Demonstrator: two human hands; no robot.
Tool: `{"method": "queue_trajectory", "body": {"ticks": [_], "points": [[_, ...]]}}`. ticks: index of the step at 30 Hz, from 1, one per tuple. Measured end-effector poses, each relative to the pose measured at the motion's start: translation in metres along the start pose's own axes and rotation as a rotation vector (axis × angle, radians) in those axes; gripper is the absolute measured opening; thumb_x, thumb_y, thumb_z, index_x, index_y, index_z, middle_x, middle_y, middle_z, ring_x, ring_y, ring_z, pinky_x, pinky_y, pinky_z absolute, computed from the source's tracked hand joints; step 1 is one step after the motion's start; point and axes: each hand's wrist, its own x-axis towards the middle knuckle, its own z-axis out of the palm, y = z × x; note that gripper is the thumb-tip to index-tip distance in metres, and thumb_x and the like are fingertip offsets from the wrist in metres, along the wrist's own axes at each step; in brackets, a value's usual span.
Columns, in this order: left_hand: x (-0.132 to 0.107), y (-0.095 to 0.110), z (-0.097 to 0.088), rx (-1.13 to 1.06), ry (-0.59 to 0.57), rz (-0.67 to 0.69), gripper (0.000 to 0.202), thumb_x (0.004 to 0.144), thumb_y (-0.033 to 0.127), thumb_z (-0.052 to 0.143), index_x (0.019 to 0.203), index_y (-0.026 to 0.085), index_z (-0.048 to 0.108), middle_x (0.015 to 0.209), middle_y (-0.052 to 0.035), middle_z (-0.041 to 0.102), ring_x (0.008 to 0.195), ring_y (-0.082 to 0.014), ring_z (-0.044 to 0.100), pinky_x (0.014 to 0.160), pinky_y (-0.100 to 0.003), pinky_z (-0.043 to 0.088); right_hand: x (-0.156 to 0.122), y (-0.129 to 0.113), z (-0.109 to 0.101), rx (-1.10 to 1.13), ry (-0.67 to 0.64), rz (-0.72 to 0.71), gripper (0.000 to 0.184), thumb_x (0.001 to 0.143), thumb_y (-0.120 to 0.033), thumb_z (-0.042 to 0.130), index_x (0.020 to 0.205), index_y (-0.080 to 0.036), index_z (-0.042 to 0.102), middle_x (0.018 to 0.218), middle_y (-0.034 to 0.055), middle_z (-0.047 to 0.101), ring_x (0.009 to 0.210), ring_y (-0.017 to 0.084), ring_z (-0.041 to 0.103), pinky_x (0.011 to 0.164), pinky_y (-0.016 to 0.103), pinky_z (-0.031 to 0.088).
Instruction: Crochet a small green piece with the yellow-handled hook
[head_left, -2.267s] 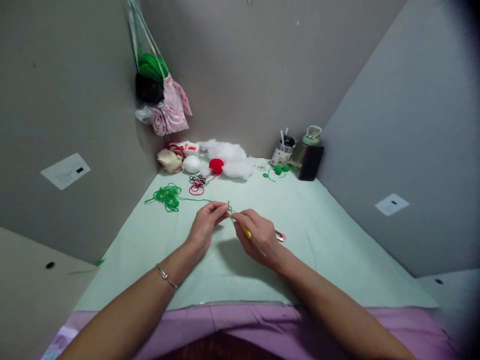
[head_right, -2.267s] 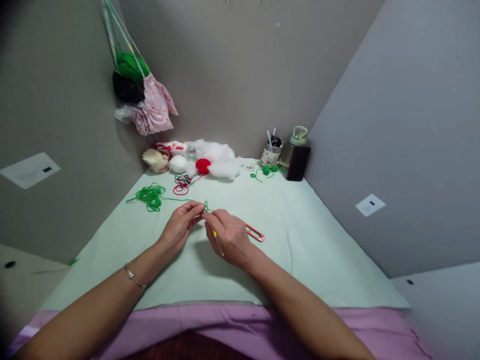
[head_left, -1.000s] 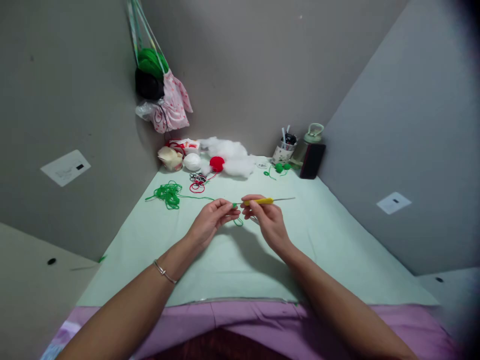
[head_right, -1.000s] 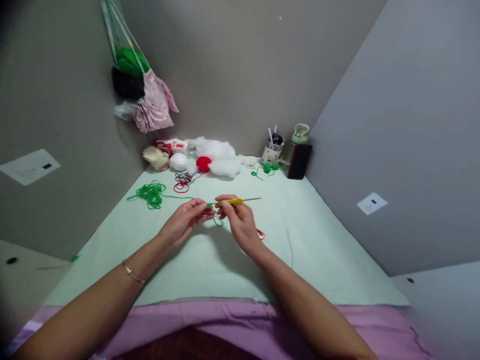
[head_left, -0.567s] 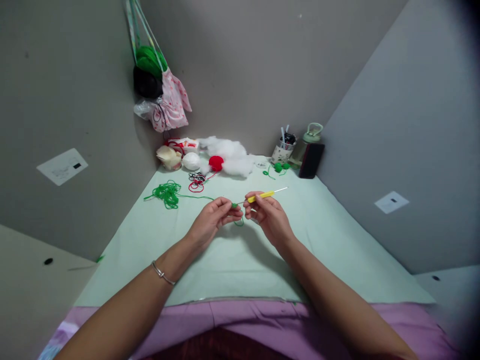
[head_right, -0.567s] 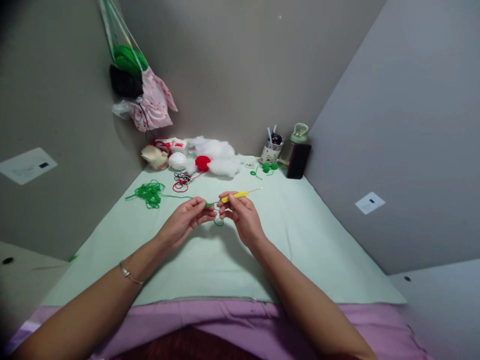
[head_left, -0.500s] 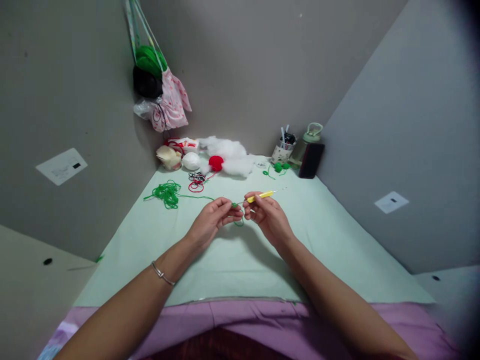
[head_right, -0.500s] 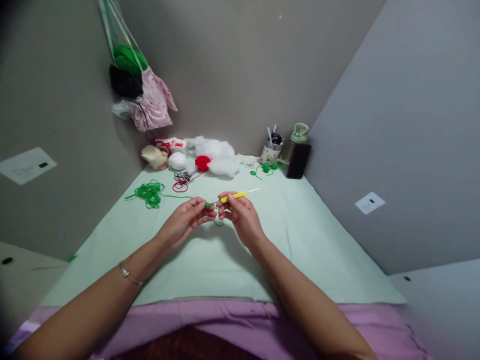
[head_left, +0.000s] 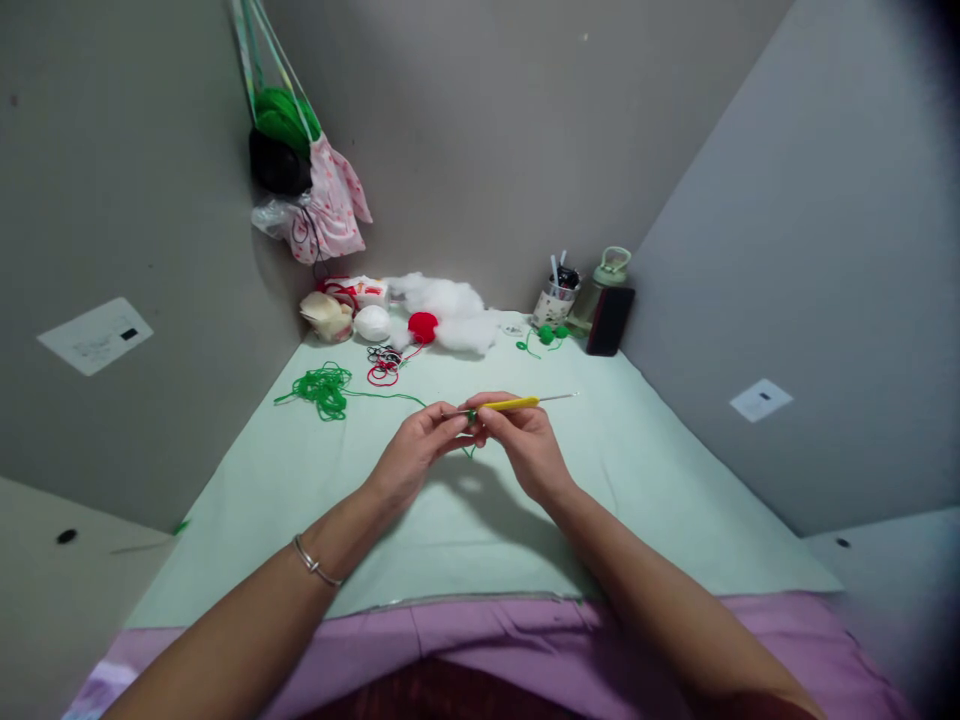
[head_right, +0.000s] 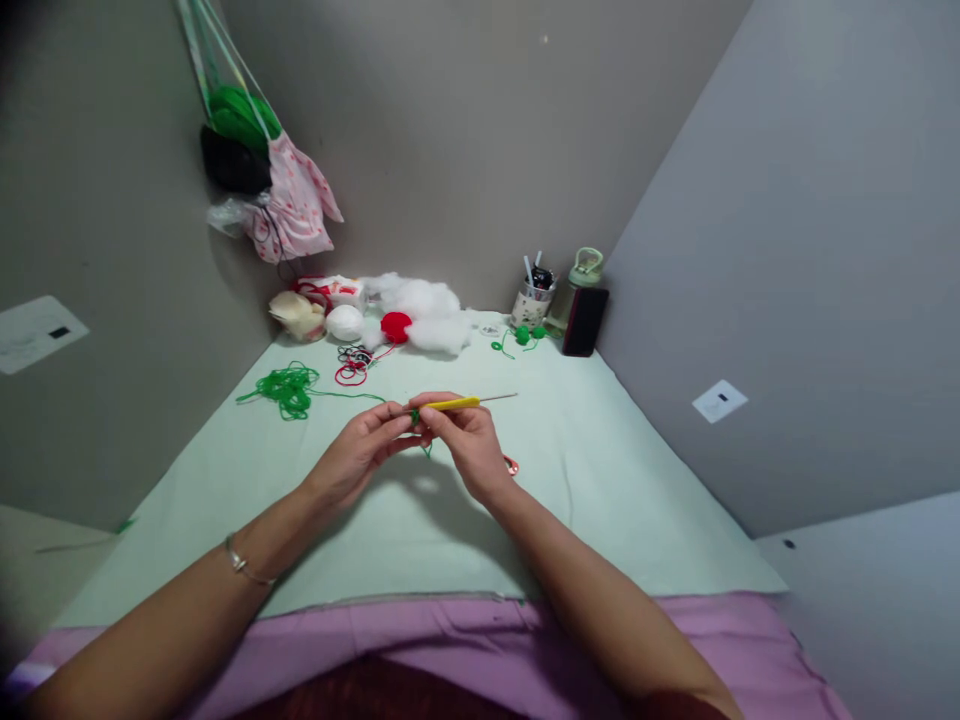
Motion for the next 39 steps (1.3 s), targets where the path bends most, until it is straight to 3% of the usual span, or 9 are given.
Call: {"method": "queue_trajectory", "body": {"ticks": [7, 11, 14, 18, 21, 23, 26, 32, 39], "points": [[-0.025, 0.031, 0.005, -0.117, 0.034, -0.013, 0.012, 0.077, 0.020, 0.082, 0.083, 0.017, 0.071, 0.090, -0.0015, 0.066, 0.088, -0.0173, 0.063, 0.099, -0.047, 0.058, -0.013, -0.016, 0.001, 0.168, 0.014, 0.093, 0.024, 0.077, -0.039, 0.088, 0.092, -0.022, 0.080, 0.087, 0.0046, 0.078, 0.069, 0.014, 0.065, 0.063, 0.027, 0.056], [-0.033, 0.043, 0.020, -0.343, -0.002, -0.028, 0.018, 0.087, 0.037, 0.075, 0.087, 0.019, 0.074, 0.103, -0.0075, 0.070, 0.118, -0.0284, 0.063, 0.099, -0.047, 0.057, -0.025, -0.021, 0.011, 0.200, -0.058, 0.071, 0.020, 0.079, -0.038, 0.087, 0.091, -0.023, 0.082, 0.082, 0.0034, 0.076, 0.065, 0.013, 0.064, 0.059, 0.026, 0.056], [-0.031, 0.047, 0.032, -0.365, 0.072, 0.155, 0.040, 0.094, 0.049, 0.067, 0.065, 0.022, 0.066, 0.107, -0.0066, 0.075, 0.137, -0.0318, 0.056, 0.108, -0.048, 0.050, -0.038, -0.022, 0.024, 0.199, -0.124, 0.033, 0.018, 0.082, -0.039, 0.085, 0.091, -0.024, 0.083, 0.079, 0.0035, 0.076, 0.059, 0.012, 0.062, 0.053, 0.026, 0.055], [-0.034, 0.039, 0.029, 0.167, 0.160, 0.508, 0.070, 0.098, 0.067, 0.051, 0.042, 0.025, 0.057, 0.107, -0.0078, 0.081, 0.148, -0.0339, 0.046, 0.129, -0.047, 0.019, -0.053, -0.022, 0.033, 0.190, -0.071, -0.066, 0.013, 0.085, -0.037, 0.082, 0.090, -0.025, 0.083, 0.086, 0.0057, 0.079, 0.058, 0.014, 0.063, 0.051, 0.028, 0.055], [-0.047, 0.029, 0.017, 0.568, 0.146, 0.632, 0.051, 0.102, 0.058, 0.051, 0.079, 0.027, 0.085, 0.131, -0.0053, 0.075, 0.157, -0.0316, 0.031, 0.131, -0.043, -0.003, -0.060, -0.020, 0.031, 0.146, -0.018, -0.156, 0.010, 0.088, -0.033, 0.080, 0.092, -0.026, 0.084, 0.090, 0.0060, 0.080, 0.062, 0.014, 0.066, 0.054, 0.027, 0.056], [-0.057, 0.024, 0.011, 0.581, 0.112, 0.516, 0.039, 0.104, 0.048, 0.052, 0.112, 0.028, 0.084, 0.145, -0.0037, 0.068, 0.158, -0.0302, 0.029, 0.131, -0.041, 0.007, -0.063, -0.017, 0.028, 0.111, 0.007, -0.189, 0.010, 0.090, -0.033, 0.078, 0.094, -0.027, 0.084, 0.092, 0.0062, 0.080, 0.063, 0.014, 0.066, 0.055, 0.027, 0.056], [-0.069, 0.021, 0.009, 0.398, 0.018, 0.237, 0.039, 0.100, 0.041, 0.061, 0.134, 0.028, 0.075, 0.140, -0.0068, 0.070, 0.140, -0.0317, 0.053, 0.120, -0.038, 0.035, -0.066, -0.009, 0.023, 0.049, 0.062, -0.227, 0.010, 0.091, -0.033, 0.077, 0.096, -0.027, 0.084, 0.093, 0.0064, 0.079, 0.062, 0.014, 0.062, 0.052, 0.027, 0.052], [-0.070, 0.014, 0.018, 0.152, -0.004, 0.056, 0.043, 0.085, 0.037, 0.083, 0.127, 0.027, 0.078, 0.103, -0.0062, 0.078, 0.098, -0.0238, 0.069, 0.094, -0.033, 0.052, -0.071, -0.002, 0.024, -0.172, 0.135, -0.306, 0.011, 0.094, -0.032, 0.073, 0.099, -0.030, 0.083, 0.090, 0.0048, 0.077, 0.059, 0.014, 0.058, 0.055, 0.031, 0.052], [-0.064, 0.000, 0.017, 0.062, 0.059, 0.076, 0.035, 0.081, 0.025, 0.087, 0.115, 0.028, 0.081, 0.081, 0.0007, 0.072, 0.075, -0.0143, 0.067, 0.079, -0.026, 0.054, -0.074, -0.002, 0.029, -0.223, 0.102, -0.365, 0.014, 0.096, -0.027, 0.070, 0.101, -0.030, 0.083, 0.094, 0.0053, 0.078, 0.065, 0.015, 0.062, 0.057, 0.031, 0.056]]}}
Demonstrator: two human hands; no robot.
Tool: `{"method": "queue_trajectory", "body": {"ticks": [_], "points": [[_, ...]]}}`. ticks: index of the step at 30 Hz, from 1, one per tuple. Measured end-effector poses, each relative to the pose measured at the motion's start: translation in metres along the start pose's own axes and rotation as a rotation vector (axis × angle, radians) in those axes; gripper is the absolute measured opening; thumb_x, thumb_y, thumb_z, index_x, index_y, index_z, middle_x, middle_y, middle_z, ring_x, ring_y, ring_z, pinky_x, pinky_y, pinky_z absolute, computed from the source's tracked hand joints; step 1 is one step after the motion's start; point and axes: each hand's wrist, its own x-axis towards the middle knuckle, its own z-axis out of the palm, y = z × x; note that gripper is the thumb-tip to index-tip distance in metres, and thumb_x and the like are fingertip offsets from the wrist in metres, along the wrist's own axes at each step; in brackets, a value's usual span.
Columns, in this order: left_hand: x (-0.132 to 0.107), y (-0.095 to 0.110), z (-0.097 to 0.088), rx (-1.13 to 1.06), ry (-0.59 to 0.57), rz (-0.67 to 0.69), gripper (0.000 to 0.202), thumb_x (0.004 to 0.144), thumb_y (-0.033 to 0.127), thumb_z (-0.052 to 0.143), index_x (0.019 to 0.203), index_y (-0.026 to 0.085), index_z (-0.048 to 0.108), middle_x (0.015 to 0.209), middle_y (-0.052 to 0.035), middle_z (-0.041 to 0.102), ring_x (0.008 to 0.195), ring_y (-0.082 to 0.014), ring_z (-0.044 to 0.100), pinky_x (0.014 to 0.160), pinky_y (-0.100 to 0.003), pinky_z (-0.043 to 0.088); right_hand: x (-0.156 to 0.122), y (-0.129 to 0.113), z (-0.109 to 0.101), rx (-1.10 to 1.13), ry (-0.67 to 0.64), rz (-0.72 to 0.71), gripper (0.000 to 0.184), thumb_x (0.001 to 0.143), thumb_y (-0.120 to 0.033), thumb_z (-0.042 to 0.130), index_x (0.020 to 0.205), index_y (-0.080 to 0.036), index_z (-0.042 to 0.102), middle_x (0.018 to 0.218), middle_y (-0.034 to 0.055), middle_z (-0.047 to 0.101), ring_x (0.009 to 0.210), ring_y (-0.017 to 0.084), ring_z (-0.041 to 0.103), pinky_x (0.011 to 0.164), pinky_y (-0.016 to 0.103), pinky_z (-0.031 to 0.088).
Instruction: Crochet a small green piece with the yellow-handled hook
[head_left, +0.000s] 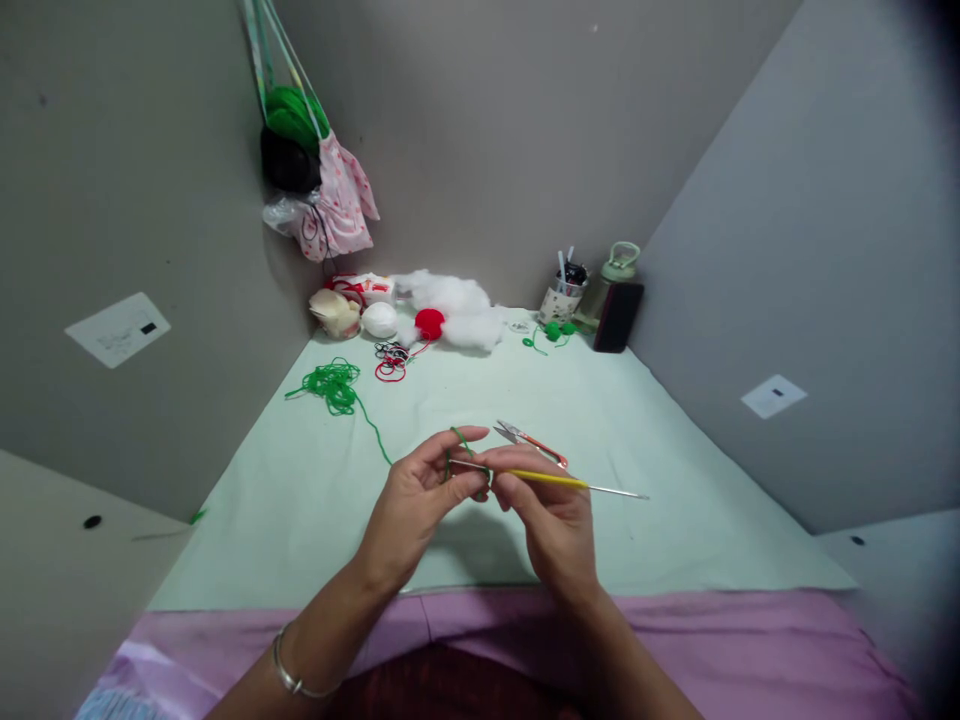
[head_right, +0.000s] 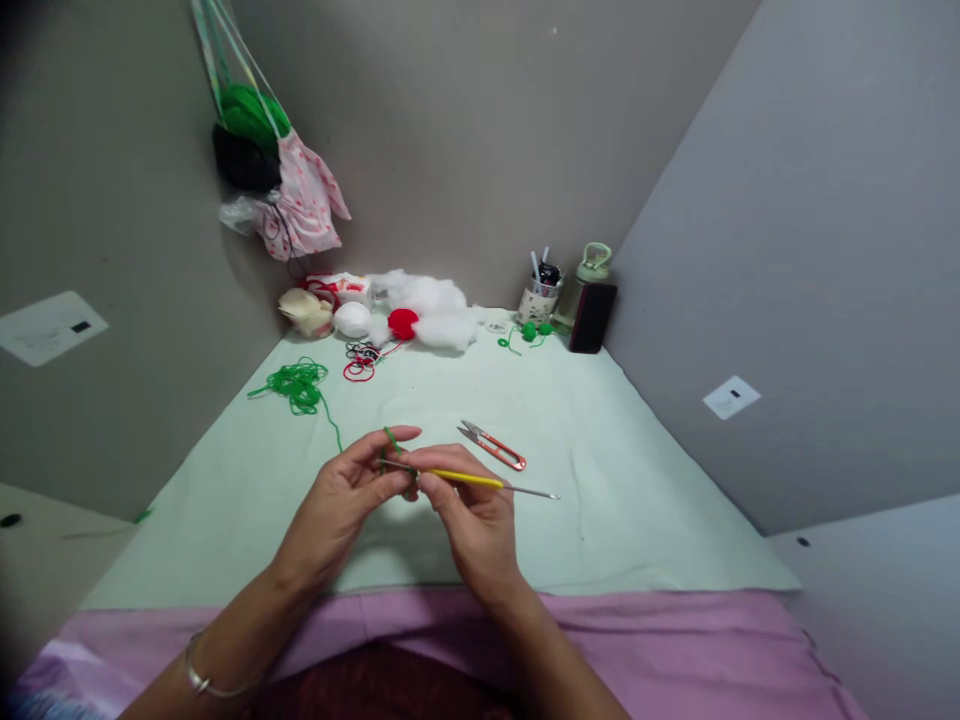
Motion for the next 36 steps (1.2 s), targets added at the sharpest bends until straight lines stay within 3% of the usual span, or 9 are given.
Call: {"method": "queue_trajectory", "body": {"ticks": [6, 9, 12, 14, 18, 22, 28, 34, 36], "points": [[-0.002, 0.002, 0.001, 0.034, 0.072, -0.064, 0.070, 0.076, 0.024, 0.089, 0.142, 0.031, 0.066, 0.079, 0.0046, 0.068, 0.048, -0.0053, 0.050, 0.048, -0.020, 0.039, -0.001, 0.003, -0.002, 0.038, 0.015, 0.033, 0.013, 0.096, -0.026, 0.070, 0.101, -0.029, 0.082, 0.097, 0.0049, 0.077, 0.060, 0.012, 0.057, 0.053, 0.027, 0.051], [-0.004, 0.003, 0.001, 0.033, 0.083, -0.086, 0.086, 0.074, 0.024, 0.091, 0.152, 0.031, 0.056, 0.077, 0.0054, 0.067, 0.046, -0.0049, 0.047, 0.044, -0.019, 0.035, -0.002, 0.003, -0.002, -0.005, 0.005, 0.013, 0.013, 0.096, -0.025, 0.070, 0.101, -0.028, 0.081, 0.096, 0.0049, 0.077, 0.063, 0.013, 0.061, 0.053, 0.028, 0.052], [-0.005, 0.002, 0.003, 0.022, 0.098, -0.090, 0.089, 0.073, 0.026, 0.092, 0.153, 0.027, 0.053, 0.076, 0.0053, 0.066, 0.047, -0.0053, 0.047, 0.043, -0.019, 0.036, -0.006, 0.005, -0.001, -0.189, -0.003, -0.124, 0.021, 0.097, -0.016, 0.066, 0.108, -0.029, 0.078, 0.097, 0.0054, 0.078, 0.080, 0.019, 0.070, 0.068, 0.034, 0.061], [-0.007, -0.001, 0.006, -0.004, 0.114, -0.085, 0.087, 0.071, 0.028, 0.094, 0.150, 0.024, 0.055, 0.074, 0.0060, 0.064, 0.046, -0.0048, 0.046, 0.043, -0.018, 0.035, -0.011, 0.009, -0.001, -0.399, 0.015, -0.301, 0.034, 0.096, -0.008, 0.064, 0.118, -0.031, 0.076, 0.103, 0.0070, 0.078, 0.091, 0.021, 0.072, 0.077, 0.038, 0.064], [-0.011, -0.003, 0.012, -0.191, 0.082, -0.184, 0.073, 0.075, 0.032, 0.093, 0.140, 0.019, 0.062, 0.062, 0.0101, 0.051, 0.043, -0.0010, 0.033, 0.042, -0.015, 0.026, -0.021, 0.013, 0.002, -0.688, 0.094, -0.560, 0.048, 0.093, -0.002, 0.065, 0.131, -0.031, 0.072, 0.115, 0.0105, 0.076, 0.097, 0.023, 0.073, 0.077, 0.038, 0.064], [-0.011, 0.004, 0.008, -0.378, -0.015, -0.307, 0.059, 0.077, 0.023, 0.090, 0.132, 0.014, 0.068, 0.069, 0.0090, 0.049, 0.043, 0.0021, 0.023, 0.041, -0.013, 0.022, -0.017, 0.005, -0.001, -0.425, 0.094, -0.356, 0.033, 0.097, -0.006, 0.061, 0.117, -0.027, 0.076, 0.095, 0.0058, 0.075, 0.090, 0.020, 0.072, 0.079, 0.037, 0.063], [-0.010, 0.006, 0.003, -0.337, 0.004, -0.214, 0.043, 0.081, 0.019, 0.086, 0.123, 0.019, 0.075, 0.078, 0.0050, 0.058, 0.043, 0.0042, 0.025, 0.041, -0.012, 0.022, -0.006, -0.006, -0.009, 0.155, 0.121, 0.051, 0.014, 0.099, -0.025, 0.065, 0.097, -0.024, 0.079, 0.085, 0.0023, 0.073, 0.063, 0.013, 0.064, 0.061, 0.029, 0.056], [-0.015, -0.005, 0.012, -0.108, 0.063, -0.122, 0.048, 0.078, 0.024, 0.090, 0.124, 0.027, 0.076, 0.079, 0.0042, 0.058, 0.055, -0.0025, 0.041, 0.045, -0.012, 0.030, -0.006, -0.004, -0.004, 0.035, 0.051, 0.046, 0.013, 0.098, -0.023, 0.068, 0.099, -0.026, 0.081, 0.096, 0.0045, 0.077, 0.076, 0.015, 0.066, 0.070, 0.030, 0.057], [-0.015, -0.004, 0.011, -0.108, 0.072, -0.116, 0.045, 0.079, 0.025, 0.089, 0.122, 0.027, 0.077, 0.080, 0.0040, 0.058, 0.058, -0.0032, 0.042, 0.047, -0.013, 0.032, -0.006, -0.001, -0.005, 0.108, 0.044, 0.073, 0.013, 0.098, -0.024, 0.068, 0.100, -0.027, 0.081, 0.097, 0.0040, 0.078, 0.073, 0.014, 0.066, 0.068, 0.029, 0.057]]}}
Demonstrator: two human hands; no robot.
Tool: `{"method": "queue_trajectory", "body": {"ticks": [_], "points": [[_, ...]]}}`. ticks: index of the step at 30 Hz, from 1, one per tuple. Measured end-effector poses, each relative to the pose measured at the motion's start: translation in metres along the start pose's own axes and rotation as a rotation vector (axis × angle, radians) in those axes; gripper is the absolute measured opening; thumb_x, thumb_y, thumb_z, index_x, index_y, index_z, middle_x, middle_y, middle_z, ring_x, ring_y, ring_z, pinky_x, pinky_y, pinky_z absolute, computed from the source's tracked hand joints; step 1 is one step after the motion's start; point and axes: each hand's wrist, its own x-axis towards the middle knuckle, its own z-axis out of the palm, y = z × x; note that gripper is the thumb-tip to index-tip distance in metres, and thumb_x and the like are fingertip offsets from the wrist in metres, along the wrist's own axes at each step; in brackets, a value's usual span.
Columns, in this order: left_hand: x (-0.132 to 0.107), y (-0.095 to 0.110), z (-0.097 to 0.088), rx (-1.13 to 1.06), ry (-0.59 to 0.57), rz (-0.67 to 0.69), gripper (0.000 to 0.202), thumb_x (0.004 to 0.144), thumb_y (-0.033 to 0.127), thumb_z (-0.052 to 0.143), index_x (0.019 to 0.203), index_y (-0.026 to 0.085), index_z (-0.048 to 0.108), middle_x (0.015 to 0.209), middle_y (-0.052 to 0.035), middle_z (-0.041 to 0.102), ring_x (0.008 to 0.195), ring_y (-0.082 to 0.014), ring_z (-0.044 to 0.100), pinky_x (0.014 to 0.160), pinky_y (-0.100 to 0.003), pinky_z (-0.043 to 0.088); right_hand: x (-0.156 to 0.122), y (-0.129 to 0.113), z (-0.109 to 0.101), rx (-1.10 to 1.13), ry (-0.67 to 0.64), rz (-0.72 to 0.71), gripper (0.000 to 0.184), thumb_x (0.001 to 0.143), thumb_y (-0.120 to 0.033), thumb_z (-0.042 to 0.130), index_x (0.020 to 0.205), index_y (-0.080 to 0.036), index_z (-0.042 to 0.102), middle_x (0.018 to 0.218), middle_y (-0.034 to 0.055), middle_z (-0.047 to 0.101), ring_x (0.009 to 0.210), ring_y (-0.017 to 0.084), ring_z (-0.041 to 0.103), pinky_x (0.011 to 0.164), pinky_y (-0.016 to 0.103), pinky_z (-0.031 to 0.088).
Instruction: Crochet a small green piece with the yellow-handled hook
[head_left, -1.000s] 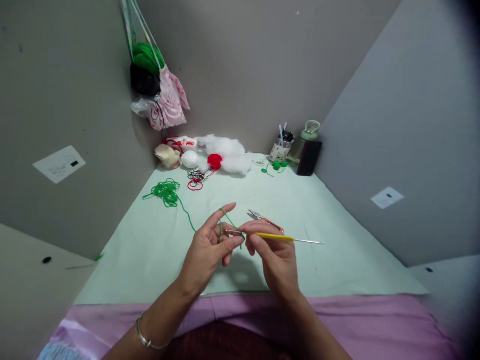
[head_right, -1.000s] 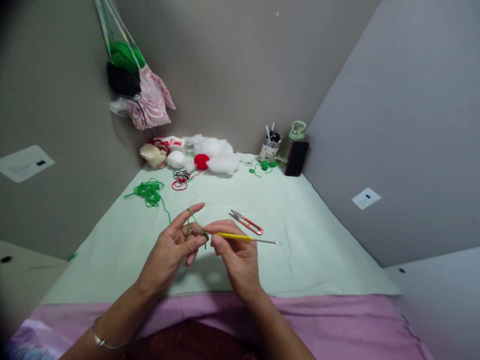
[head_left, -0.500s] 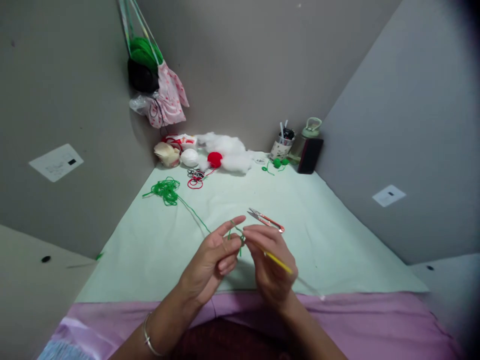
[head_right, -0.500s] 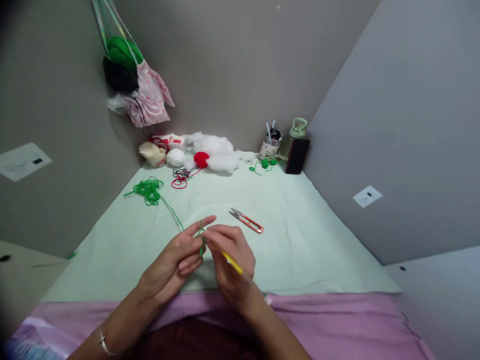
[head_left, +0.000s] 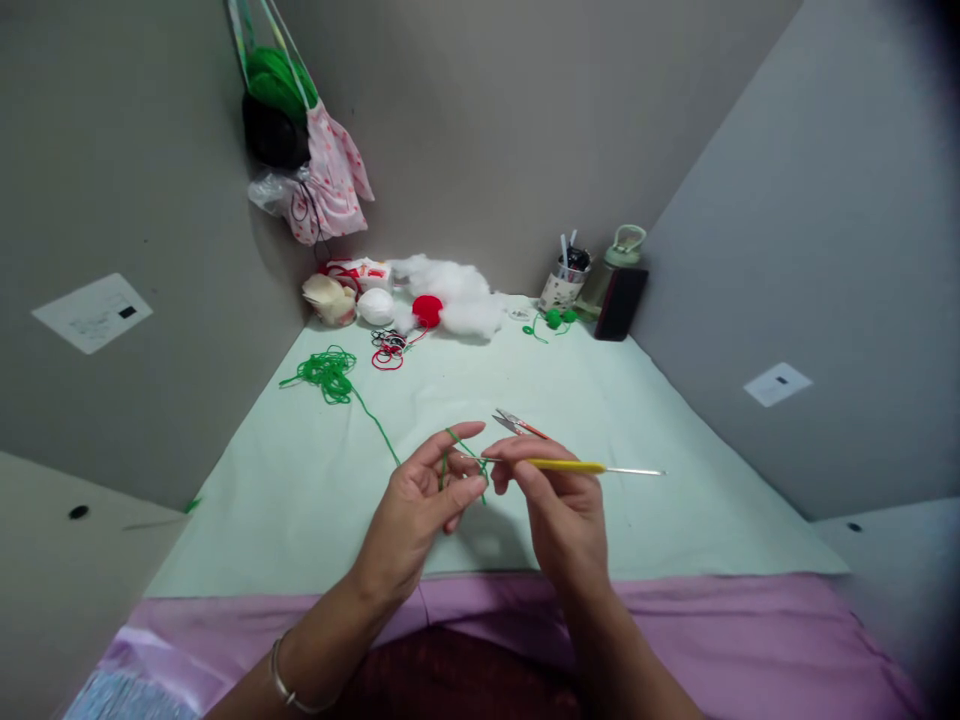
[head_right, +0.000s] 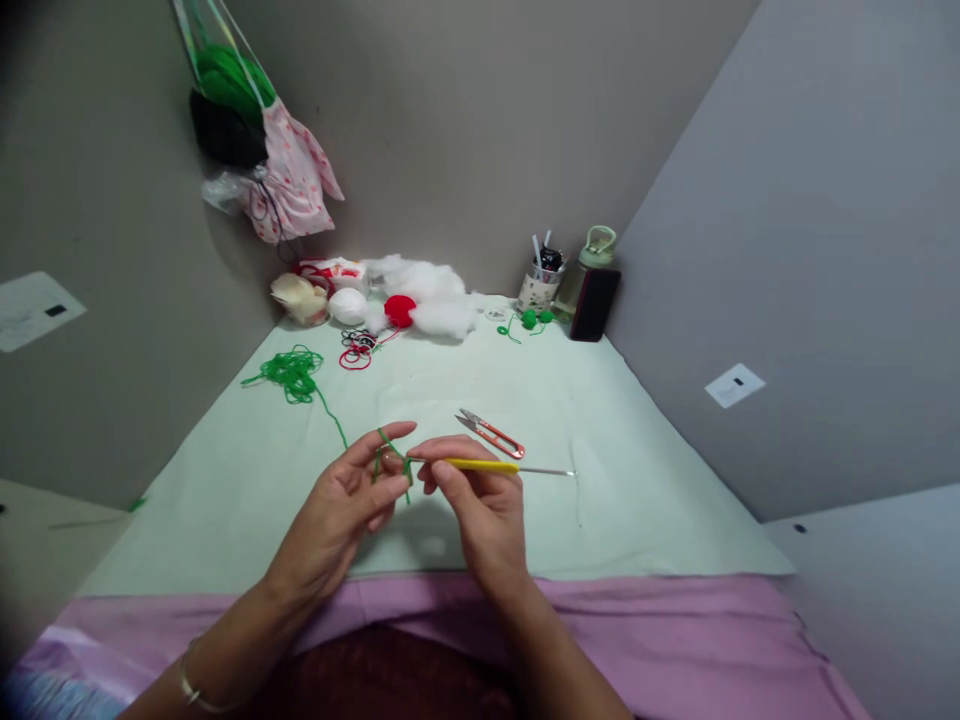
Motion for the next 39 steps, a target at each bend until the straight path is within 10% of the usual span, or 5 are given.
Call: {"method": "queue_trajectory", "body": {"ticks": [7, 15, 32, 39], "points": [[-0.001, 0.008, -0.002, -0.055, -0.034, -0.041, 0.037, 0.083, 0.025, 0.084, 0.119, 0.025, 0.079, 0.085, 0.0029, 0.058, 0.052, -0.0005, 0.039, 0.049, -0.016, 0.033, 0.002, -0.002, -0.004, 0.189, -0.053, 0.088, 0.016, 0.103, -0.028, 0.062, 0.098, -0.024, 0.076, 0.095, 0.0025, 0.078, 0.067, 0.010, 0.067, 0.066, 0.025, 0.057], [-0.002, 0.006, -0.005, -0.003, 0.021, 0.024, 0.035, 0.084, 0.026, 0.084, 0.119, 0.027, 0.079, 0.084, 0.0033, 0.057, 0.052, -0.0003, 0.042, 0.049, -0.016, 0.033, -0.014, -0.006, -0.006, -0.176, -0.073, -0.170, 0.025, 0.106, -0.017, 0.051, 0.113, -0.026, 0.073, 0.104, 0.0039, 0.074, 0.080, 0.014, 0.071, 0.078, 0.033, 0.059], [-0.004, 0.002, 0.000, 0.057, -0.006, -0.001, 0.047, 0.082, 0.033, 0.086, 0.126, 0.024, 0.073, 0.084, 0.0040, 0.059, 0.052, -0.0019, 0.042, 0.049, -0.018, 0.031, -0.006, -0.003, 0.001, -0.053, 0.001, -0.042, 0.018, 0.103, -0.025, 0.062, 0.105, -0.026, 0.080, 0.097, 0.0051, 0.080, 0.068, 0.013, 0.068, 0.059, 0.027, 0.056], [-0.002, -0.003, 0.002, 0.001, 0.089, 0.019, 0.051, 0.079, 0.027, 0.089, 0.127, 0.022, 0.072, 0.079, 0.0047, 0.060, 0.050, -0.0013, 0.039, 0.047, -0.017, 0.028, -0.013, -0.001, 0.000, -0.384, -0.072, -0.244, 0.034, 0.099, -0.010, 0.060, 0.120, -0.031, 0.076, 0.104, 0.0051, 0.079, 0.086, 0.018, 0.072, 0.073, 0.033, 0.061]]}}
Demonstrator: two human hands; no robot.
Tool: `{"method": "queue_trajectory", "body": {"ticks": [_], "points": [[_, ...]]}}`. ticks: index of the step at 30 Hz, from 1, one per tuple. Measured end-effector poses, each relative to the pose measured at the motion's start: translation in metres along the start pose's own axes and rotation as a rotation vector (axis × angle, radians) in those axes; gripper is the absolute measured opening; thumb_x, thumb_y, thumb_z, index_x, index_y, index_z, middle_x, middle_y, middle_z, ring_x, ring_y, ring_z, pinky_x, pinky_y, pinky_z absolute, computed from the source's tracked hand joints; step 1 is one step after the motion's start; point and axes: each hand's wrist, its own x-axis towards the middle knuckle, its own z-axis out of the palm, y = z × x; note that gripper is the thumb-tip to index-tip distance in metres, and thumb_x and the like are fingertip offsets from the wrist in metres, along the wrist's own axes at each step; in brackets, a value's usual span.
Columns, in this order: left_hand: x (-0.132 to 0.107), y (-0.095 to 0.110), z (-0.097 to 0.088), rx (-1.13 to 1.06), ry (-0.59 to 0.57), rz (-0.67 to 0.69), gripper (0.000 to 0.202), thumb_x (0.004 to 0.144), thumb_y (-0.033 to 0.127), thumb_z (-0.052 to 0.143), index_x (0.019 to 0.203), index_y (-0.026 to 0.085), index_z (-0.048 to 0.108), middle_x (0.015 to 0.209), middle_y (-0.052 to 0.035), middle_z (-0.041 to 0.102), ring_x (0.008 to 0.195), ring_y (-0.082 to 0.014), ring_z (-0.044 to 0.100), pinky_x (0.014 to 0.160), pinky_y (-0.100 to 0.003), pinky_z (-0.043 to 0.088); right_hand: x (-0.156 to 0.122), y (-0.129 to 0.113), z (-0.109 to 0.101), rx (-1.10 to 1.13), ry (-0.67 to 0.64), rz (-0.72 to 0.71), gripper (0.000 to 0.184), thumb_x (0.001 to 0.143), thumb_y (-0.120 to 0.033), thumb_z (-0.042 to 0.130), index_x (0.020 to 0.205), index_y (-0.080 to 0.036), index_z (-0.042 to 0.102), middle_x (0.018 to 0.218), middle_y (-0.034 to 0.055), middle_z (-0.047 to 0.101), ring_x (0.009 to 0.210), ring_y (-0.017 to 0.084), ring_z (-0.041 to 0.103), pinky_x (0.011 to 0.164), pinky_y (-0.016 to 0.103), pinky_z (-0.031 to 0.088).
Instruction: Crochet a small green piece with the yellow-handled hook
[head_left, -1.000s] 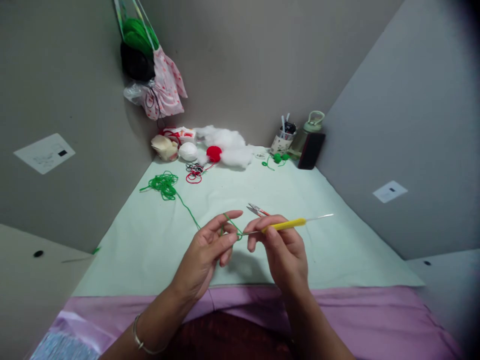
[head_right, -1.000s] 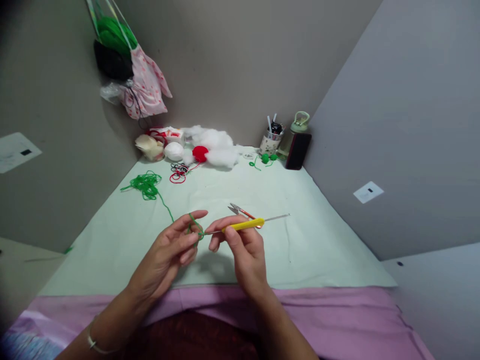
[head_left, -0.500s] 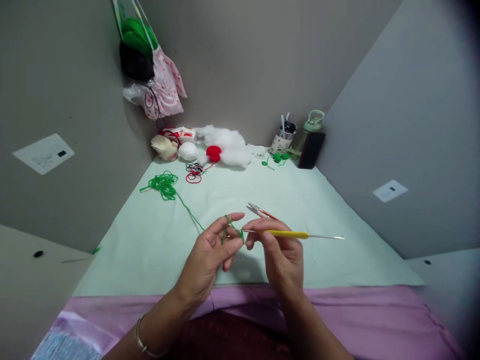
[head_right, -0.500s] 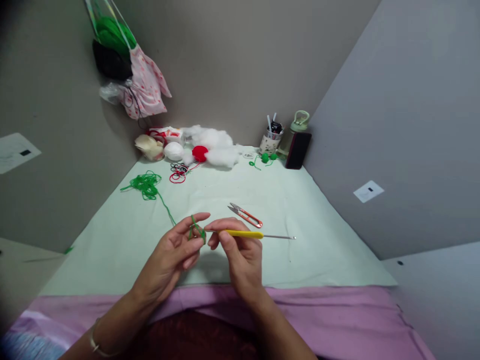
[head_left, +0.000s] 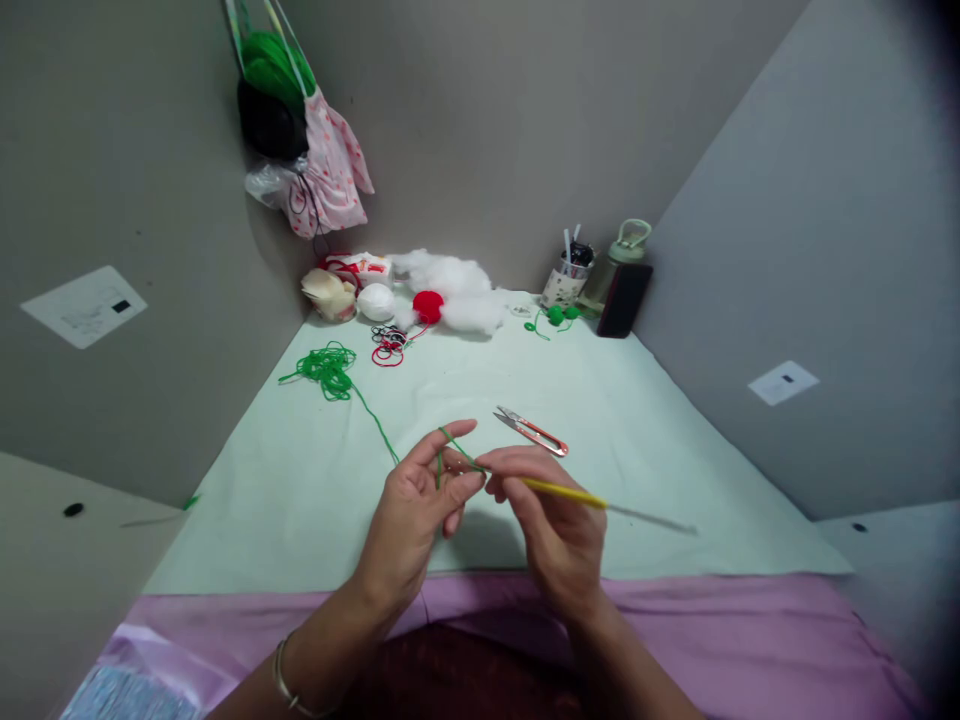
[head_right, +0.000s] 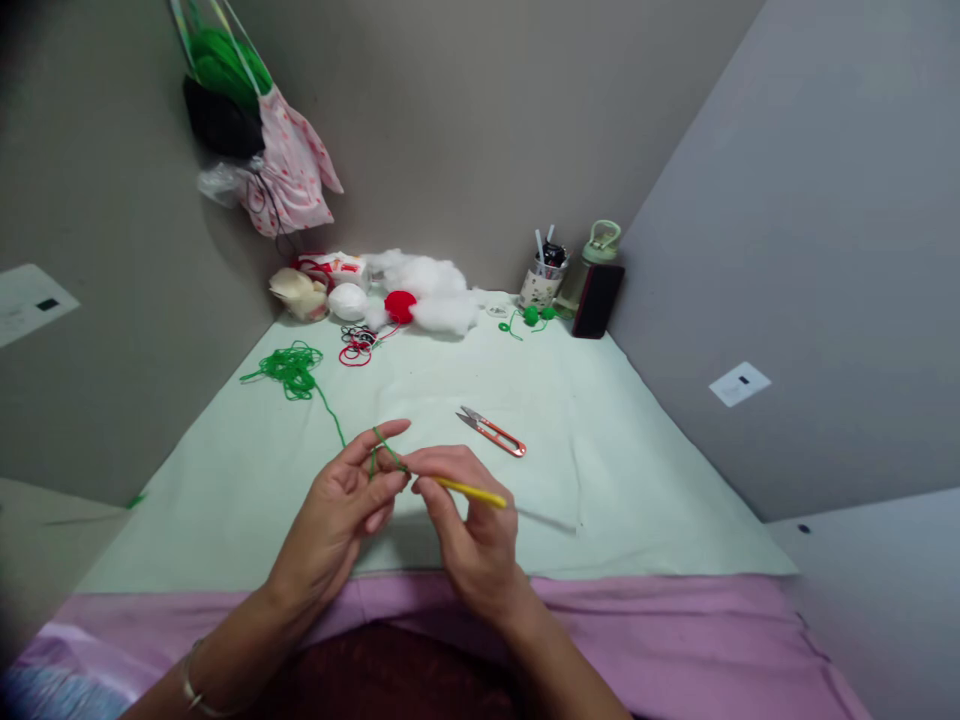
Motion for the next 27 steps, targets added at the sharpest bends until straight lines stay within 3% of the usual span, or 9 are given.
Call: {"method": "queue_trajectory", "body": {"ticks": [2, 4, 7, 10, 12, 15, 21, 24, 27], "points": [[-0.001, -0.001, 0.000, -0.068, -0.017, -0.056, 0.057, 0.079, 0.026, 0.089, 0.133, 0.023, 0.069, 0.073, 0.0063, 0.056, 0.050, -0.0013, 0.037, 0.046, -0.015, 0.026, -0.004, 0.001, 0.000, -0.209, -0.028, -0.156, 0.043, 0.094, -0.006, 0.065, 0.127, -0.032, 0.075, 0.110, 0.0076, 0.078, 0.096, 0.021, 0.073, 0.080, 0.035, 0.062], [0.000, 0.001, -0.002, -0.165, -0.069, -0.159, 0.059, 0.080, 0.025, 0.089, 0.135, 0.021, 0.069, 0.069, 0.0080, 0.051, 0.047, 0.0000, 0.032, 0.045, -0.014, 0.023, -0.006, 0.001, -0.001, -0.300, -0.017, -0.224, 0.046, 0.092, -0.004, 0.067, 0.129, -0.031, 0.075, 0.113, 0.0090, 0.077, 0.098, 0.023, 0.073, 0.081, 0.036, 0.062], [0.002, 0.005, -0.006, -0.279, -0.120, -0.245, 0.050, 0.080, 0.023, 0.088, 0.127, 0.017, 0.073, 0.072, 0.0074, 0.051, 0.044, 0.0030, 0.023, 0.043, -0.013, 0.021, -0.002, 0.000, -0.002, -0.118, 0.085, -0.077, 0.034, 0.097, -0.008, 0.062, 0.117, -0.030, 0.078, 0.096, 0.0055, 0.076, 0.088, 0.021, 0.072, 0.076, 0.035, 0.060], [0.004, 0.008, -0.006, -0.276, -0.081, -0.176, 0.042, 0.080, 0.021, 0.088, 0.119, 0.018, 0.077, 0.074, 0.0064, 0.054, 0.043, 0.0040, 0.023, 0.043, -0.013, 0.022, 0.005, 0.001, -0.001, 0.173, 0.166, 0.113, 0.021, 0.101, -0.018, 0.060, 0.103, -0.028, 0.079, 0.084, 0.0022, 0.071, 0.071, 0.017, 0.065, 0.068, 0.033, 0.057], [0.003, 0.007, -0.003, -0.200, -0.039, -0.112, 0.044, 0.077, 0.020, 0.090, 0.119, 0.020, 0.077, 0.076, 0.0061, 0.055, 0.045, 0.0027, 0.029, 0.043, -0.013, 0.024, 0.009, 0.002, 0.001, 0.259, 0.144, 0.169, 0.017, 0.101, -0.023, 0.063, 0.099, -0.027, 0.079, 0.085, 0.0024, 0.072, 0.068, 0.015, 0.063, 0.066, 0.032, 0.055], [0.002, 0.005, 0.000, -0.072, -0.018, -0.065, 0.052, 0.075, 0.024, 0.092, 0.124, 0.023, 0.076, 0.077, 0.0055, 0.056, 0.049, -0.0002, 0.036, 0.043, -0.014, 0.026, 0.011, 0.004, 0.002, 0.240, 0.081, 0.182, 0.015, 0.099, -0.024, 0.067, 0.099, -0.027, 0.081, 0.091, 0.0042, 0.075, 0.074, 0.016, 0.065, 0.067, 0.031, 0.056], [0.003, 0.004, -0.005, 0.025, -0.041, -0.043, 0.046, 0.081, 0.030, 0.086, 0.126, 0.024, 0.075, 0.085, 0.0032, 0.060, 0.049, -0.0006, 0.042, 0.046, -0.018, 0.032, 0.013, 0.007, -0.004, 0.316, 0.044, 0.211, 0.017, 0.101, -0.024, 0.064, 0.100, -0.029, 0.080, 0.095, 0.0037, 0.077, 0.074, 0.015, 0.065, 0.064, 0.030, 0.054], [0.004, 0.002, -0.007, 0.047, -0.056, -0.046, 0.052, 0.079, 0.029, 0.088, 0.129, 0.025, 0.074, 0.080, 0.0036, 0.059, 0.051, -0.0026, 0.042, 0.047, -0.017, 0.033, 0.013, 0.006, -0.004, 0.301, -0.036, 0.207, 0.015, 0.100, -0.026, 0.066, 0.098, -0.027, 0.081, 0.097, 0.0062, 0.079, 0.086, 0.019, 0.069, 0.066, 0.031, 0.055], [0.004, 0.000, -0.008, 0.052, -0.061, -0.049, 0.051, 0.077, 0.028, 0.089, 0.127, 0.026, 0.076, 0.080, 0.0035, 0.059, 0.055, -0.0037, 0.043, 0.047, -0.016, 0.034, 0.012, 0.006, -0.003, 0.299, -0.006, 0.221, 0.014, 0.099, -0.026, 0.067, 0.100, -0.028, 0.081, 0.098, 0.0054, 0.079, 0.082, 0.018, 0.069, 0.065, 0.030, 0.054]]}}
